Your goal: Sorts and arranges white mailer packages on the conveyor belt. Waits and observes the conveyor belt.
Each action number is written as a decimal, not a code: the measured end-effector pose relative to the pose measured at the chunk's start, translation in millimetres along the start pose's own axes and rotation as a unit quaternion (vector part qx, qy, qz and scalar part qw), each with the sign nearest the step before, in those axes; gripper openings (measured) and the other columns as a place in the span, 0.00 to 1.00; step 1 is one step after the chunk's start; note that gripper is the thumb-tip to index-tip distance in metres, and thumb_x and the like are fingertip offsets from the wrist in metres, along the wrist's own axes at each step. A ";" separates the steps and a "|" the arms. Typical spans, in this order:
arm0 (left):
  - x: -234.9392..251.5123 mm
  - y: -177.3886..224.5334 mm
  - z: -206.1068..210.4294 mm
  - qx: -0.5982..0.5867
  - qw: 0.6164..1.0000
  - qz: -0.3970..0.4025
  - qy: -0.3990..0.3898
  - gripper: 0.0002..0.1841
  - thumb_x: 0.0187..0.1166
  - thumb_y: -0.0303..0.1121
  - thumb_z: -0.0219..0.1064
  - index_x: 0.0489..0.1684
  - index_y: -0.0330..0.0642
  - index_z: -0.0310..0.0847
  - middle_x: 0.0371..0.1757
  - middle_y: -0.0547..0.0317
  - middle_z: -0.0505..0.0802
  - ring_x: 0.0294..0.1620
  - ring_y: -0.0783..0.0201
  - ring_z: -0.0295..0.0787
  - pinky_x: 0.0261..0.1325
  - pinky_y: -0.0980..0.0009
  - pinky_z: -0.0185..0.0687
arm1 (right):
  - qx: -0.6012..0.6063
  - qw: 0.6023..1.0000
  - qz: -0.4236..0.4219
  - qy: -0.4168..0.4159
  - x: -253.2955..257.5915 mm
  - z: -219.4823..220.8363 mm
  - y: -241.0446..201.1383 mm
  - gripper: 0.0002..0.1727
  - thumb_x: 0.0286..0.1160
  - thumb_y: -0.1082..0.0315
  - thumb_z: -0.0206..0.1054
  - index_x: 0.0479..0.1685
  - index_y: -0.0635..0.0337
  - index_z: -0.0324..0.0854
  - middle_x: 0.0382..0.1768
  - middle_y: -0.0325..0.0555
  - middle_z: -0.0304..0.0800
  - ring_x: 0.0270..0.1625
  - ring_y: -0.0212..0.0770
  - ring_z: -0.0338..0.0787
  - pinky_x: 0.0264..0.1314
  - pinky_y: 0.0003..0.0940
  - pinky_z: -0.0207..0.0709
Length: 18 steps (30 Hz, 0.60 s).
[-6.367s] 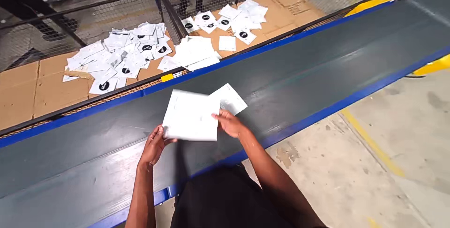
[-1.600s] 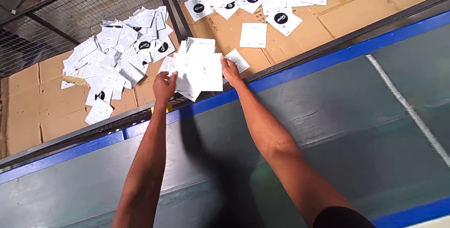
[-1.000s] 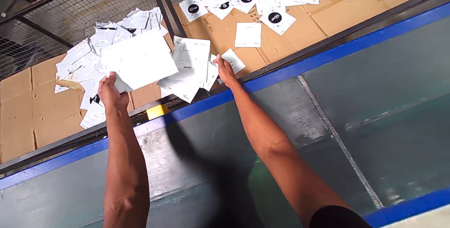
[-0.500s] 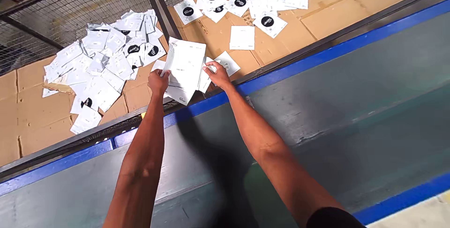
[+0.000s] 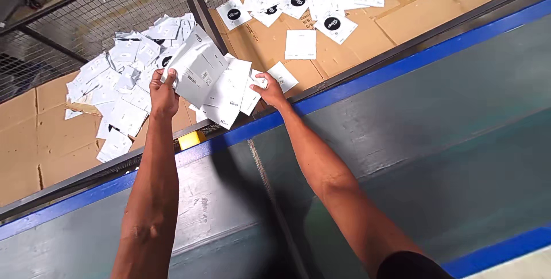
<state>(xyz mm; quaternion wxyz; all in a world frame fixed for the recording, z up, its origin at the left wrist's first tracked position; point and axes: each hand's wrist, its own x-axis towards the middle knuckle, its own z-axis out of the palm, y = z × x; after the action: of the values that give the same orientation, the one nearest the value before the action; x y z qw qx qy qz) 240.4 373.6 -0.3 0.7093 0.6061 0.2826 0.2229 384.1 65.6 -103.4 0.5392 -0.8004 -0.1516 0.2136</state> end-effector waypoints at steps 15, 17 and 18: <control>7.2 60.4 23.6 0.166 0.953 -0.047 -0.249 0.08 0.87 0.34 0.63 0.54 0.41 0.79 0.40 0.59 0.95 0.37 0.65 0.95 0.44 0.63 0.95 | -0.017 1.000 0.003 -0.007 6.5 2.4 12.8 0.38 0.68 0.51 0.81 0.79 0.48 0.70 0.54 0.60 0.89 0.41 0.53 0.92 0.43 0.54 0.87; 8.4 66.9 25.7 0.177 0.943 -0.068 -0.273 0.08 0.87 0.34 0.64 0.53 0.41 0.79 0.40 0.57 0.95 0.37 0.65 0.95 0.45 0.63 0.94 | -0.014 1.000 -0.025 -0.007 22.6 7.4 30.4 0.38 0.67 0.49 0.80 0.78 0.50 0.71 0.57 0.58 0.90 0.46 0.50 0.93 0.49 0.53 0.89; 8.5 71.1 27.2 0.182 0.940 -0.072 -0.279 0.07 0.86 0.33 0.65 0.53 0.41 0.78 0.39 0.57 0.95 0.36 0.65 0.95 0.44 0.64 0.94 | -0.008 0.999 -0.031 -0.008 26.2 8.8 33.2 0.38 0.68 0.50 0.80 0.77 0.51 0.71 0.57 0.58 0.89 0.45 0.50 0.93 0.47 0.53 0.90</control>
<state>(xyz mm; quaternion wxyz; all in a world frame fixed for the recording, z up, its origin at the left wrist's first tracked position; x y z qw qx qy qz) 266.8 371.1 71.6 0.6516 0.7404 0.1526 -0.0621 402.7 72.6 -141.8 0.5382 -0.7977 -0.1823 0.2018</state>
